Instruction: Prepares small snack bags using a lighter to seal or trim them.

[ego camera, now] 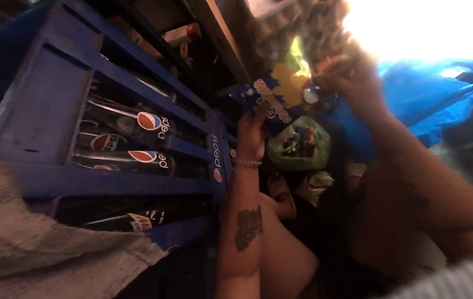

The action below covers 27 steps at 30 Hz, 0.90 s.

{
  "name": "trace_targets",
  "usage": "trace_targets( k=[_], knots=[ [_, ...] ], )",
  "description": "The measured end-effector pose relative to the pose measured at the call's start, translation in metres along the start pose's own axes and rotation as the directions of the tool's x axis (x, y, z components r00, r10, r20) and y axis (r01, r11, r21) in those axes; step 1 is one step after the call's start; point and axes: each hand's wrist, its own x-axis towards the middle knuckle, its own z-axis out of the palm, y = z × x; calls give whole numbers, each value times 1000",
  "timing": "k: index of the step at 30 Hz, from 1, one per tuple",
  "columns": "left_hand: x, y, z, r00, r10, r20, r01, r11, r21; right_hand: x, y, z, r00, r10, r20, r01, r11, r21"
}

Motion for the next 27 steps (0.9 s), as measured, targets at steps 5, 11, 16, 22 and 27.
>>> trace_targets(
  k=[5, 11, 16, 22, 27],
  knots=[
    [9, -21, 16, 998, -20, -58, 2, 954, -299, -3, 3, 10, 985, 115, -126, -82, 967, 240],
    [-2, -30, 35, 999, -37, 33, 46, 930, -363, -14, 3, 33, 956, 289, 48, -291, 917, 273],
    [3, -31, 18, 987, 90, 135, -30, 920, -391, -7, 2, 25, 972, 230, 41, -234, 955, 184],
    [8, -11, -1, 994, 68, 81, -65, 997, -41, -6, -5, 14, 975, 192, 113, -193, 981, -6],
    [5, -14, 4, 996, 42, 77, -48, 996, 78, -7, -6, 10, 960, 201, 196, -197, 980, -43]
  ],
)
